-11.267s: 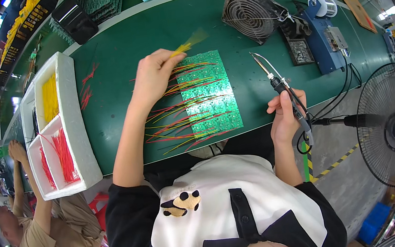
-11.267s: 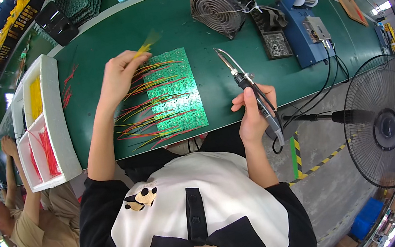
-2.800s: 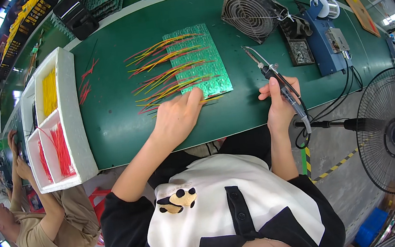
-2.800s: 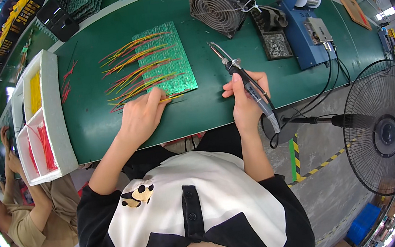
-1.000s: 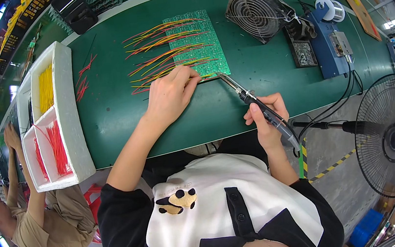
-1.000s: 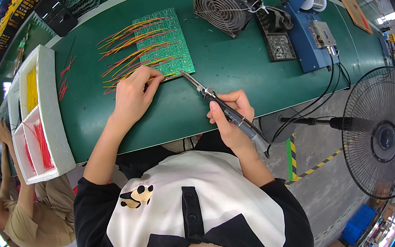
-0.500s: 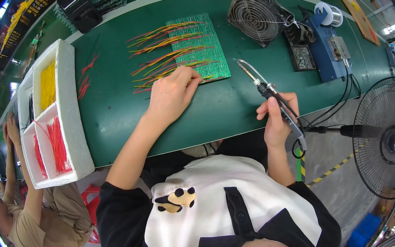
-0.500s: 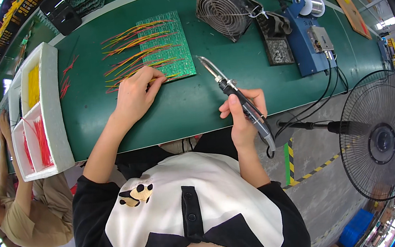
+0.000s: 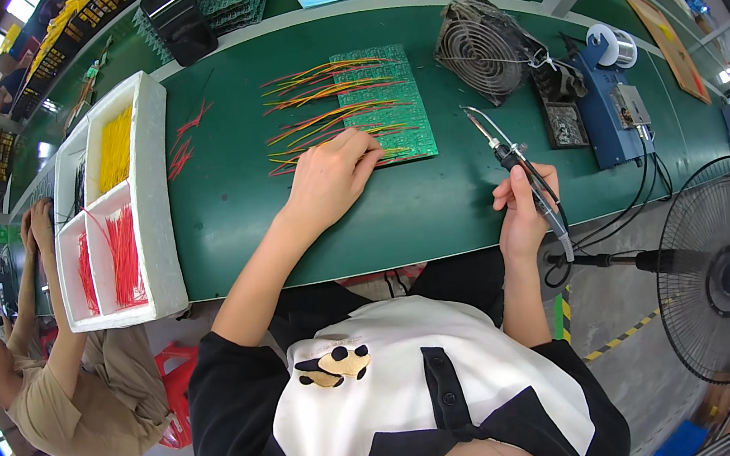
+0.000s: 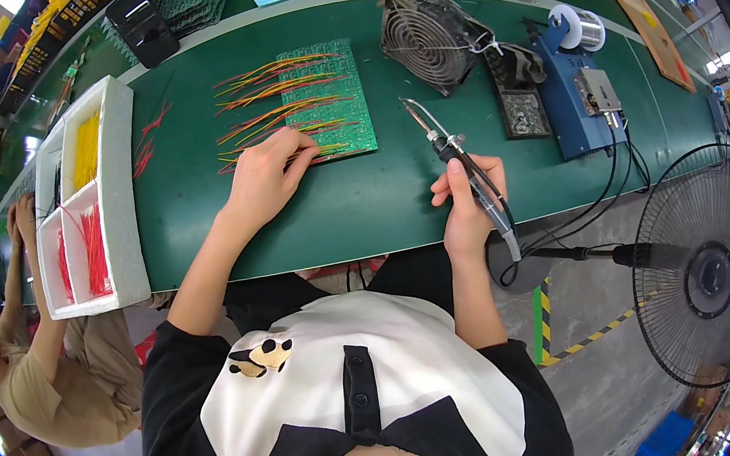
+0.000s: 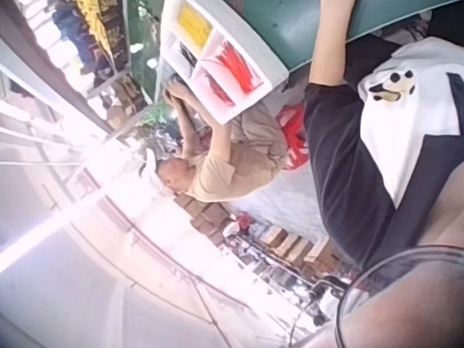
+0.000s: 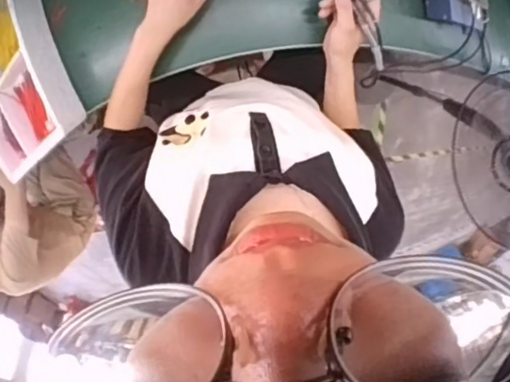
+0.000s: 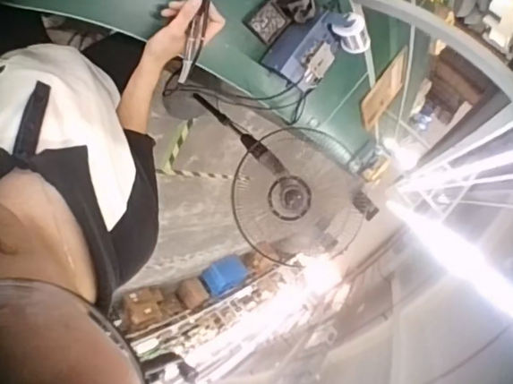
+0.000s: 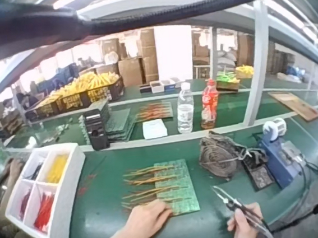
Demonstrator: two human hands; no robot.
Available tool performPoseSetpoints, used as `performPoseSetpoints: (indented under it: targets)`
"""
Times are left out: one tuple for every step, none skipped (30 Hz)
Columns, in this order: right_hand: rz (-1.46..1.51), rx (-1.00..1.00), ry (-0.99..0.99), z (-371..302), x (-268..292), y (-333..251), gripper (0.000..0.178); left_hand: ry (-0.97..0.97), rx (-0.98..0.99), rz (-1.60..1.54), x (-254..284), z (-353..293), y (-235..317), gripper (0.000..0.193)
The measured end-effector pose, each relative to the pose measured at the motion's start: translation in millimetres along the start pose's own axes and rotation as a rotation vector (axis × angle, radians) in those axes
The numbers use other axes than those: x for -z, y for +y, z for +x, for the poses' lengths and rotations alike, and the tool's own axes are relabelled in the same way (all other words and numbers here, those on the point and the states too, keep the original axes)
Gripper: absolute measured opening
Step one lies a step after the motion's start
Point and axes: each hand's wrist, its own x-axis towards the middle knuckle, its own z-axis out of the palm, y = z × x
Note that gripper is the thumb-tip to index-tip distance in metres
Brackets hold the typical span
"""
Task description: The person takes wires from a divided tray, aligns them onto a circuit board, and solders them in place using a soldering iron.
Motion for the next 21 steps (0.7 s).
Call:
performPoseSetpoints:
  targets:
    - [0.001, 0.001, 0.004, 0, 1, 0, 0.016, 0.001, 0.01, -0.004, -1, -1, 1, 0.007]
    - [-0.003, -0.002, -0.02, 0, 1, 1, 0.016, 0.001, 0.021, -0.01, -1, -1, 1, 0.007]
    - [-0.006, -0.005, -0.043, -1, 2, 1, 0.016, -0.001, 0.019, -0.011, -2, -1, 0, 0.007]
    - [-0.001, -0.008, -0.053, -1, 1, 0, 0.016, 0.009, 0.024, -0.031, -3, -1, 0, 0.007]
    - [-0.002, -0.008, -0.052, -1, 1, -1, 0.016, 0.019, 0.029, -0.05, -4, -1, -1, 0.007]
    - [0.001, -0.006, -0.062, -1, 2, -1, 0.016, 0.017, 0.029, -0.052, -5, -1, -1, 0.007]
    - [0.003, -0.005, -0.073, -1, 2, 0, 0.016, 0.025, 0.002, -0.04, -5, -1, -1, 0.007]
    - [0.001, -0.007, -0.072, -2, 3, 0, 0.016, 0.033, -0.024, -0.028, -6, -1, -2, 0.006]
    - [0.004, -0.016, -0.11, -4, 4, -1, 0.016, 0.031, -0.023, -0.03, -6, -2, -2, 0.006]
    - [0.006, -0.026, -0.147, -6, 5, -1, 0.016, 0.03, -0.03, -0.014, -6, -2, -2, 0.006]
    - [0.004, -0.029, -0.146, -9, 4, -3, 0.016, 0.03, -0.037, 0.001, -7, -2, -2, 0.005]
    - [-0.015, -0.042, -0.178, -12, 2, -6, 0.016, 0.028, -0.035, -0.002, -7, -2, -3, 0.005]
    - [-0.035, -0.055, -0.209, -15, 1, -8, 0.016, 0.038, -0.043, 0.004, -7, -2, -3, 0.005]
    - [-0.018, -0.078, -0.231, -18, 3, -6, 0.017, 0.048, -0.05, 0.009, -8, -3, -3, 0.005]
    - [-0.022, -0.081, -0.23, -20, 3, -7, 0.017, 0.046, -0.048, 0.004, -8, -2, -3, 0.005]
    - [-0.049, -0.087, -0.247, -21, 2, -7, 0.017, 0.043, -0.043, -0.001, -7, -2, -2, 0.005]
    - [-0.075, -0.092, -0.265, -22, 2, -8, 0.017, 0.04, -0.038, -0.006, -7, -2, -2, 0.005]
    - [-0.072, -0.086, -0.277, -22, 1, -8, 0.017, 0.037, -0.036, -0.01, -7, -2, -2, 0.005]
    - [-0.074, -0.09, -0.277, -23, 0, -8, 0.017, 0.044, -0.036, -0.017, -8, -2, -3, 0.005]
    - [-0.072, -0.095, -0.284, -23, -1, -8, 0.018, 0.05, -0.036, -0.024, -8, -2, -3, 0.005]
    - [-0.07, -0.1, -0.292, -23, -1, -8, 0.018, 0.049, -0.034, -0.026, -8, -2, -2, 0.005]
